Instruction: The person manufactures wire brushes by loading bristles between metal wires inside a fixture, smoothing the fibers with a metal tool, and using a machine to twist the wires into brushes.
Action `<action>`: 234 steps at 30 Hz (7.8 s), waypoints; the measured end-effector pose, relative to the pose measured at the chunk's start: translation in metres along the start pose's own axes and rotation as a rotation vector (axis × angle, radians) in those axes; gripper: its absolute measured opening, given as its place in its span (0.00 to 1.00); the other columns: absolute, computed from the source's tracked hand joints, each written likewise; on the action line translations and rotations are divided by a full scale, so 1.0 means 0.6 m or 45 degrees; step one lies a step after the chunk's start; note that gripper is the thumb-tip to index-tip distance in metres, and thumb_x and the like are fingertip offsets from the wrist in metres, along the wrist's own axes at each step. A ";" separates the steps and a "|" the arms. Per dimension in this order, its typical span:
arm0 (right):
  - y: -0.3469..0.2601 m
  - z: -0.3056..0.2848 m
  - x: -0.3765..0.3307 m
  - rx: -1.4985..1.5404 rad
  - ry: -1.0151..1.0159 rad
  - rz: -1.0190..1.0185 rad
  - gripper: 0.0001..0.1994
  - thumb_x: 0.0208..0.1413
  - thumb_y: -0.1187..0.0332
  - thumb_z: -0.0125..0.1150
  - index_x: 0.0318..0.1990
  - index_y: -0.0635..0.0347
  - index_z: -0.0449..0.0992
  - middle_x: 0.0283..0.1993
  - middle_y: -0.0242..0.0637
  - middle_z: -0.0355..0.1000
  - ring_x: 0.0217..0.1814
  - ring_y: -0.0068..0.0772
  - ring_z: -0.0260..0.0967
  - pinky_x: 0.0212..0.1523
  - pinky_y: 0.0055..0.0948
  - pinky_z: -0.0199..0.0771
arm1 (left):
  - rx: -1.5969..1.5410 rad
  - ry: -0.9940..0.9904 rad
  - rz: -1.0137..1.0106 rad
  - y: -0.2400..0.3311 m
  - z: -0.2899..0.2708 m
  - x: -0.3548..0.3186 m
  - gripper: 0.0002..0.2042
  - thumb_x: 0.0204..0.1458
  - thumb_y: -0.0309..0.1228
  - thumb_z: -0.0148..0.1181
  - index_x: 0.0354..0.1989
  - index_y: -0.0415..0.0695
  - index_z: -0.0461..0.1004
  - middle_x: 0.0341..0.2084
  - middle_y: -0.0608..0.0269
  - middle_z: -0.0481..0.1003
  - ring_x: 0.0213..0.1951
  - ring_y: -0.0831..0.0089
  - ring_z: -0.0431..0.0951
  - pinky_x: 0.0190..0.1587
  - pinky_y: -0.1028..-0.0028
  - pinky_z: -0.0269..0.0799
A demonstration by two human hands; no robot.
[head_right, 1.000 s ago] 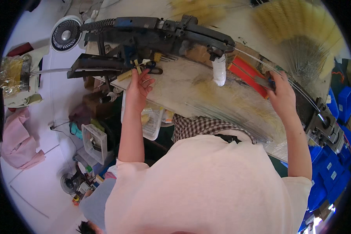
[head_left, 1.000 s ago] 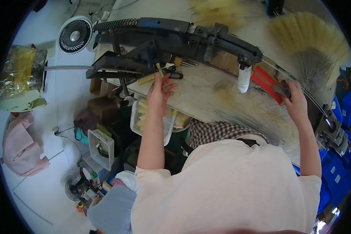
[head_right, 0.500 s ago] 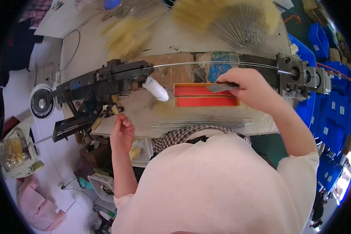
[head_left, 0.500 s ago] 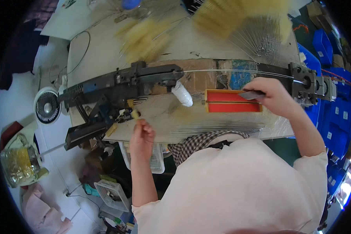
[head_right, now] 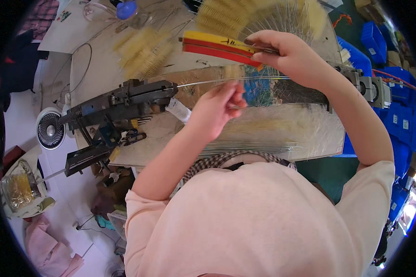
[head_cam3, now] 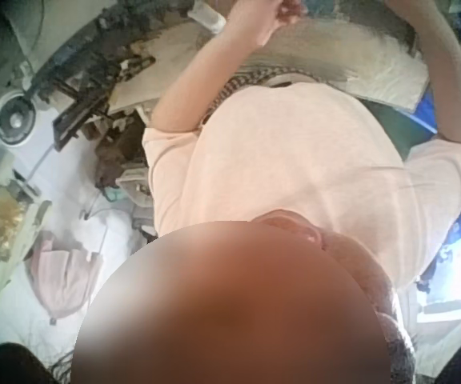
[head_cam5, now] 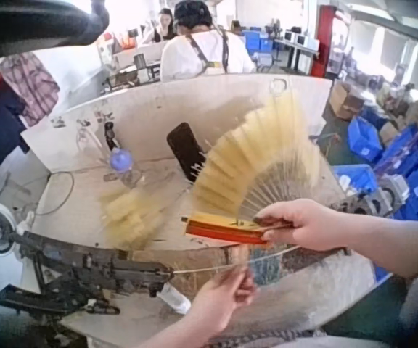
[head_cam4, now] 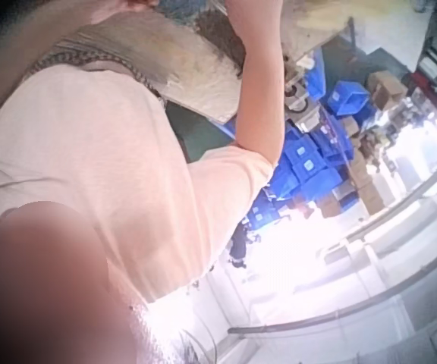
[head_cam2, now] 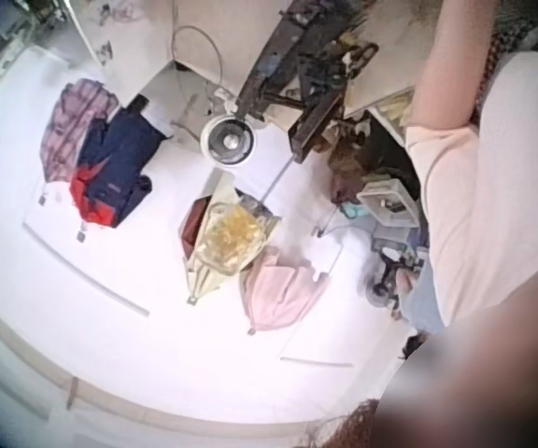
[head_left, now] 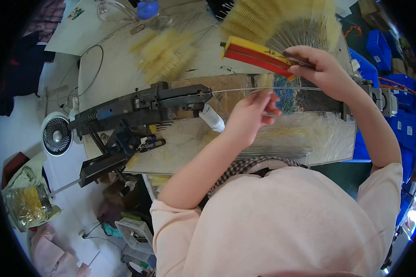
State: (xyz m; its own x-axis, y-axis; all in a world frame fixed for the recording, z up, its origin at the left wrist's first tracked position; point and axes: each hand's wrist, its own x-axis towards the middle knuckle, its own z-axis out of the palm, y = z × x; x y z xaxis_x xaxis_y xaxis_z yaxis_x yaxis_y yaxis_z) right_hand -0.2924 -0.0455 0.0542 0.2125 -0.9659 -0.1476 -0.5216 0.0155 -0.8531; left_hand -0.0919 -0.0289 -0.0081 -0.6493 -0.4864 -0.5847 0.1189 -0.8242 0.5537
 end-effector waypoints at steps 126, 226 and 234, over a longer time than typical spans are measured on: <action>-0.060 0.087 -0.118 -1.257 0.229 -0.398 0.27 0.35 0.72 0.55 0.51 0.65 0.69 0.13 0.25 0.63 0.14 0.24 0.62 0.24 0.25 0.57 | -0.677 0.113 0.493 0.003 -0.028 -0.050 0.34 0.52 0.61 0.39 0.57 0.45 0.57 0.51 0.58 0.64 0.51 0.50 0.68 0.56 0.58 0.58; 0.032 -0.055 -0.096 -1.190 -0.135 -0.341 0.12 0.38 0.75 0.58 0.35 0.54 0.75 0.27 0.35 0.70 0.33 0.41 0.69 0.32 0.38 0.66 | 2.236 0.930 1.540 0.002 -0.022 -0.161 0.16 0.43 0.37 0.64 0.41 0.50 0.71 0.23 0.69 0.70 0.21 0.75 0.70 0.22 0.76 0.64; 0.084 -0.029 -0.003 -1.252 0.354 -0.038 0.17 0.45 0.74 0.52 0.46 0.53 0.71 0.31 0.41 0.71 0.38 0.44 0.69 0.37 0.39 0.68 | 0.954 0.514 1.293 -0.036 -0.051 -0.170 0.16 0.51 0.29 0.58 0.46 0.38 0.64 0.35 0.63 0.67 0.33 0.80 0.66 0.33 0.82 0.63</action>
State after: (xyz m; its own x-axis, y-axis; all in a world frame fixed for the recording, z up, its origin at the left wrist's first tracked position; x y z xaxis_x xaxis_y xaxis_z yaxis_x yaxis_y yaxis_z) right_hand -0.3334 -0.0473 0.0204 0.1025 -0.9902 0.0954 -0.9931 -0.1073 -0.0474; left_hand -0.0056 0.0296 0.0215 -0.2353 -0.9468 0.2195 -0.1091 0.2502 0.9620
